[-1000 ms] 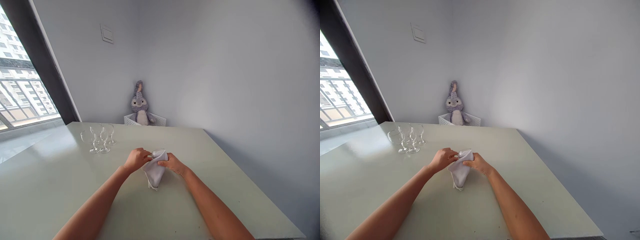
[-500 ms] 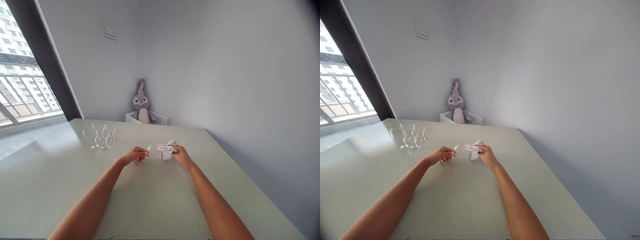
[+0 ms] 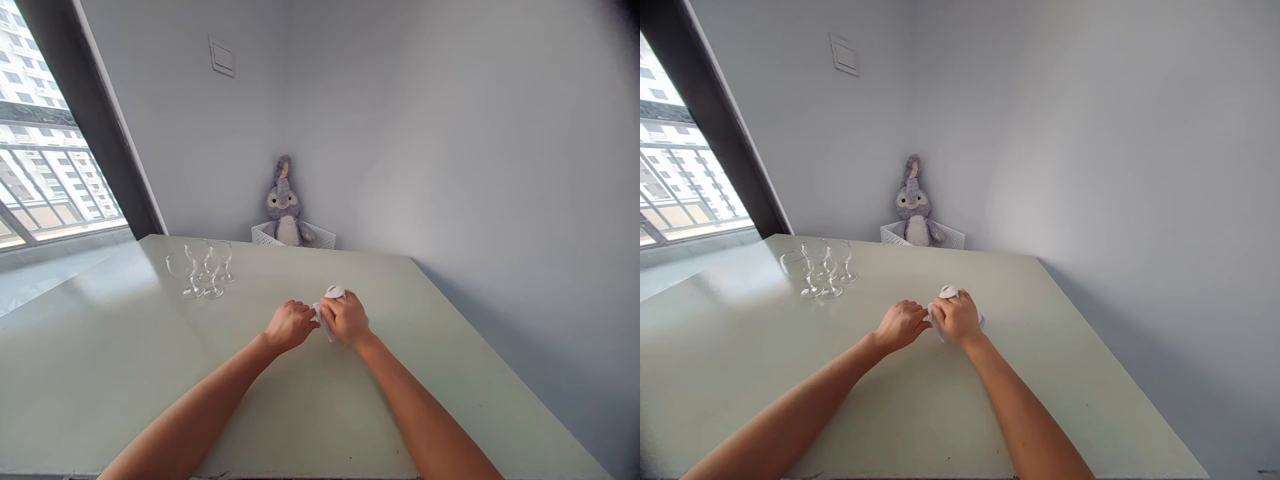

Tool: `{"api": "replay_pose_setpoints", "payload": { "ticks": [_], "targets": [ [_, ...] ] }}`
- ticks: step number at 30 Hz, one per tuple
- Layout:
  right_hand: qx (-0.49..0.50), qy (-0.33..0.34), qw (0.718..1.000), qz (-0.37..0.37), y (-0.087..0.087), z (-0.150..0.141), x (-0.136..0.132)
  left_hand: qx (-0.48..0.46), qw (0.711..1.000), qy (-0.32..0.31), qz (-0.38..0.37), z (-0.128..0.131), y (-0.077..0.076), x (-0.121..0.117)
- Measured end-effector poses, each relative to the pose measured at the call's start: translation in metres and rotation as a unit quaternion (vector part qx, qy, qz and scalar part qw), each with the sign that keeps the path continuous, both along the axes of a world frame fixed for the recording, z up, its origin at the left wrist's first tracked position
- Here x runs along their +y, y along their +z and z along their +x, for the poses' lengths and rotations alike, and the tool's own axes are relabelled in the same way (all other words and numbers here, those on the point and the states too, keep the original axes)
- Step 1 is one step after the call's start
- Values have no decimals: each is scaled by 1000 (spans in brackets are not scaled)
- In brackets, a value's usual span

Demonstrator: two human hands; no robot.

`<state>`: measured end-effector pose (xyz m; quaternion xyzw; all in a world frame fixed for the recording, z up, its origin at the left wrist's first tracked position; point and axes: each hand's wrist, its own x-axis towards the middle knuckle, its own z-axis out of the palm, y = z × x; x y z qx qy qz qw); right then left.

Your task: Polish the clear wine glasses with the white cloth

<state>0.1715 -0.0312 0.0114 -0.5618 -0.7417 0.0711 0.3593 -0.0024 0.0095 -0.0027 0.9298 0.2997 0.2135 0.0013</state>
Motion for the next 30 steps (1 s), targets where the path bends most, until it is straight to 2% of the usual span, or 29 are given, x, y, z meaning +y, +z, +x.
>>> {"api": "replay_pose_setpoints", "payload": {
  "ticks": [2,3,5,7,9,10,12,15,19,21,23,25,26,27,29,30],
  "targets": [
    [153,-17,983,-99,-1,9,5,-5,1000,-13,21,2,-3,-2],
    [245,-16,958,-148,-2,13,7,-14,1000,-8,19,3,-4,-2],
    [423,-9,881,-211,-4,16,11,-46,999,16,-10,5,-6,-3],
    [560,-15,799,-219,-8,14,13,-81,994,45,-62,8,-7,-5],
    [643,-18,737,-206,-13,7,14,-115,982,79,-127,12,-8,-8],
    [668,-15,714,-207,-16,2,14,-130,973,97,-163,14,-9,-10],
    [692,0,688,-219,-18,-8,11,-168,952,124,-225,18,-10,-12],
    [684,25,693,-225,-19,-25,5,-249,929,143,-235,22,-15,-13],
    [631,73,741,-219,-17,-45,-5,-332,913,179,-153,22,-22,-11],
    [605,95,759,-221,-18,-52,-9,-347,908,187,-145,21,-21,-10],
    [599,102,763,-220,-19,-54,-10,-346,908,165,-170,19,-17,-10],
    [614,97,751,-221,-19,-52,-9,-344,900,101,-248,16,-8,-10],
    [624,92,743,-226,-18,-50,-8,-341,885,53,-313,14,-3,-9],
    [632,87,734,-234,-16,-47,-8,-337,858,-1,-388,12,1,-7],
    [632,91,723,-263,-11,-40,-8,-338,775,-92,-526,6,9,-4],
    [623,104,722,-283,-8,-37,-10,-351,733,-114,-571,4,12,-2]
  ]
}}
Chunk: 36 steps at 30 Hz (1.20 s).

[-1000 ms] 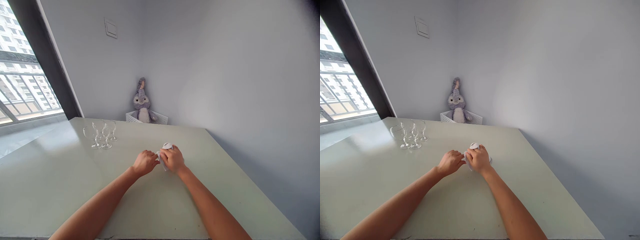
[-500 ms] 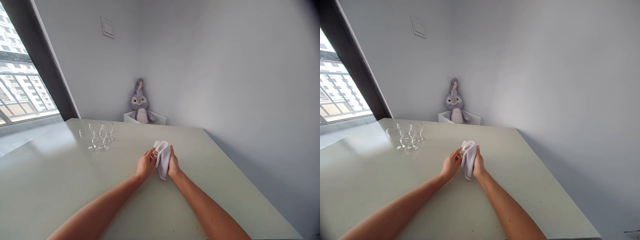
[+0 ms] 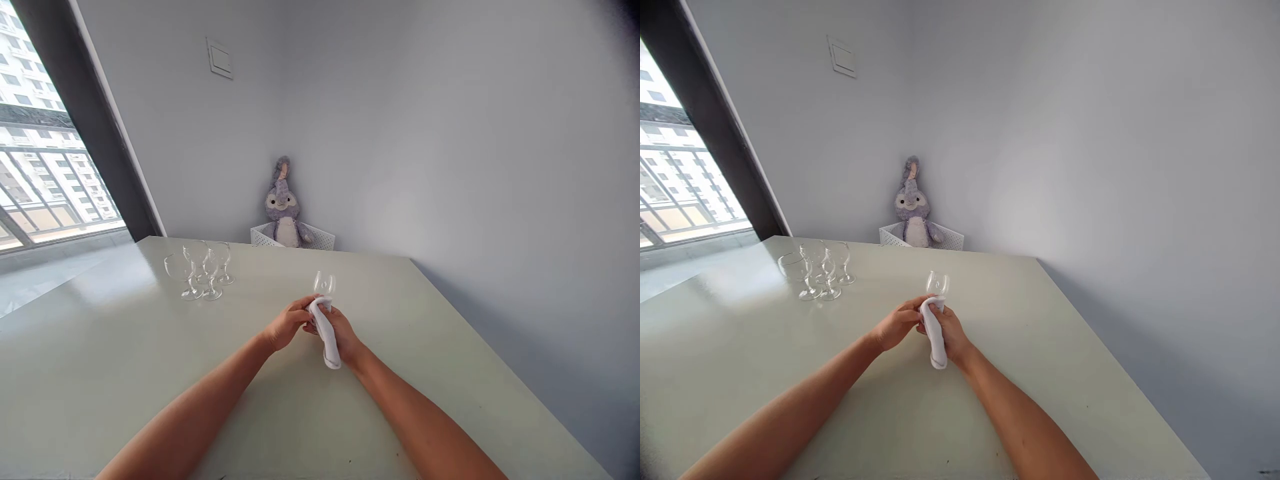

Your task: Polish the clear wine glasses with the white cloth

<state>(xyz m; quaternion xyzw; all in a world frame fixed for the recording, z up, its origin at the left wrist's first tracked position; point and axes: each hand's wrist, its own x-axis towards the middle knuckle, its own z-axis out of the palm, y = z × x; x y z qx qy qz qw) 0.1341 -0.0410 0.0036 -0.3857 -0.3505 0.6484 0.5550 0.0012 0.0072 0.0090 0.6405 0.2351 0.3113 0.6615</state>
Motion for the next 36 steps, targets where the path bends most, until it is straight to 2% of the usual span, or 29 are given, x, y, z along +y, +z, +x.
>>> {"api": "replay_pose_setpoints", "payload": {
  "ticks": [3,5,7,9,11,13,15,17,18,20,22,25,27,29,30,32,34,36],
  "targets": [
    [-19,112,994,-5,10,5,-7,-61,995,19,-81,-6,4,5],
    [-22,164,986,-4,14,6,-10,-65,993,43,-88,-8,5,7],
    [-25,179,984,2,14,6,-10,-65,992,69,-79,-8,5,8],
    [-83,165,983,15,12,6,-8,-74,988,120,-66,-6,6,9],
    [-213,124,968,45,7,5,-5,-76,980,178,-56,-4,6,9],
    [-363,60,925,93,3,1,-5,-77,969,231,-50,-1,5,7],
    [-467,7,873,141,0,-4,-8,-87,959,267,-43,1,5,4],
    [-516,-29,840,168,-2,-9,-10,-105,955,275,-31,3,5,1],
    [-521,-44,835,173,-3,-10,-10,-116,956,270,-22,3,5,0],
    [-494,-74,850,169,-4,-9,-8,-141,957,254,-5,4,6,-1],
    [-434,-103,882,149,-5,-4,-4,-170,953,251,6,4,7,0],
    [-329,-131,928,120,-6,4,3,-207,936,283,17,0,10,6],
    [-293,-119,941,120,-6,6,3,-230,919,319,32,-6,12,12],
    [-323,-67,934,135,-7,5,1,-252,898,358,49,-14,14,20],
    [-362,-36,920,148,-7,5,0,-260,887,377,55,-18,15,23],
    [-464,-5,867,179,-7,4,-4,-269,870,407,62,-24,14,30],
    [-564,-45,798,209,-6,5,-5,-263,865,423,69,-27,12,33],
    [-620,-123,739,235,-4,7,-5,-249,872,415,79,-24,8,31]
  ]
}}
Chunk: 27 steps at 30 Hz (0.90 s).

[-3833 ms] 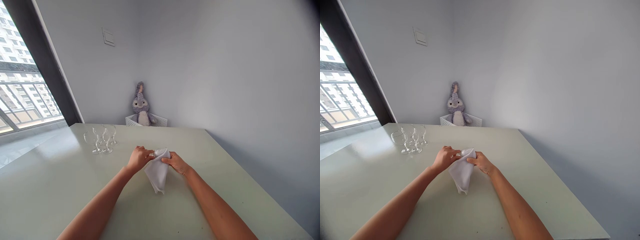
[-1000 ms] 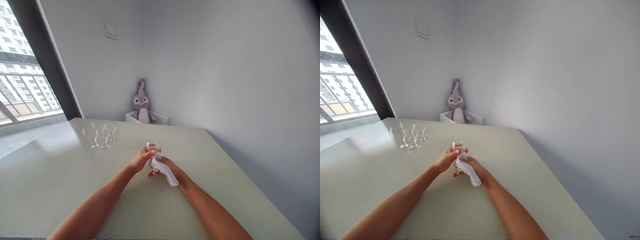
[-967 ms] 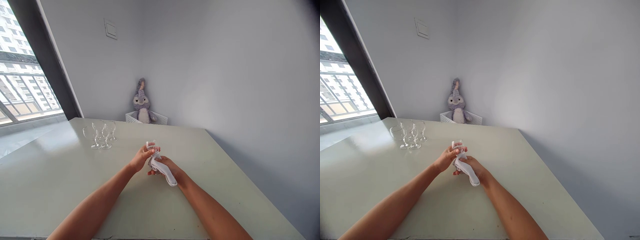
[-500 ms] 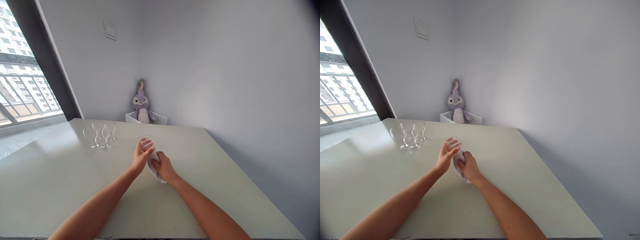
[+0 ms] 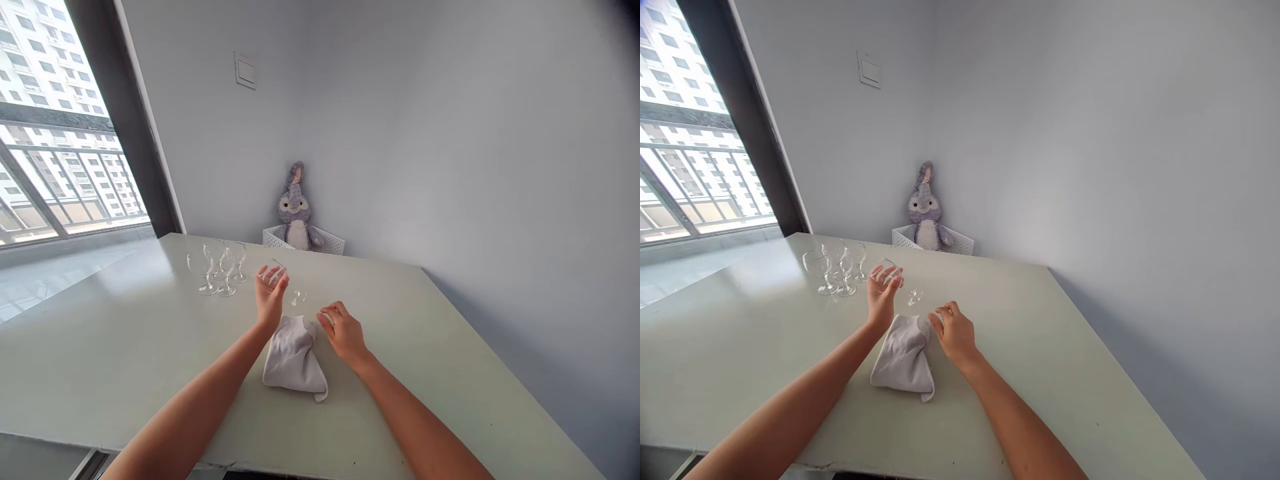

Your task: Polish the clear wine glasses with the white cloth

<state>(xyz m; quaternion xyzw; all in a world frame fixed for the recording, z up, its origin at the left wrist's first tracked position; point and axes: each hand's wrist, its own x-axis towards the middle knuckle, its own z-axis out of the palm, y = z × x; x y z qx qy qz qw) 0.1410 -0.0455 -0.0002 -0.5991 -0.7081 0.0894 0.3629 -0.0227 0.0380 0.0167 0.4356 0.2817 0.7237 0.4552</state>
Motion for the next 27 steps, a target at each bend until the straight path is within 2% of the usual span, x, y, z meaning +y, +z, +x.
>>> {"api": "replay_pose_setpoints", "payload": {
  "ticks": [2,4,8,11,14,16,19,23,27],
  "targets": [
    [-17,-28,998,61,2,0,1,29,999,-31,13,8,-5,-8],
    [-24,-23,995,90,1,-2,2,64,994,-77,35,19,-11,-20],
    [-46,-5,997,58,-8,-8,5,159,969,-164,96,35,-25,-38],
    [-30,-38,999,7,-17,2,17,270,944,-151,115,37,-36,-36],
    [-9,-148,988,-48,-21,31,39,363,924,-103,67,33,-46,-23],
    [-7,-224,972,-70,-21,61,57,371,924,-90,-2,31,-50,-15],
    [-9,-290,953,-84,-21,107,79,349,929,-93,-85,30,-52,-8],
    [-6,-349,931,-101,-24,155,98,341,930,-95,-97,31,-52,-8],
    [8,-376,920,-111,-27,179,110,341,932,-86,-93,30,-53,-8]
  ]
}}
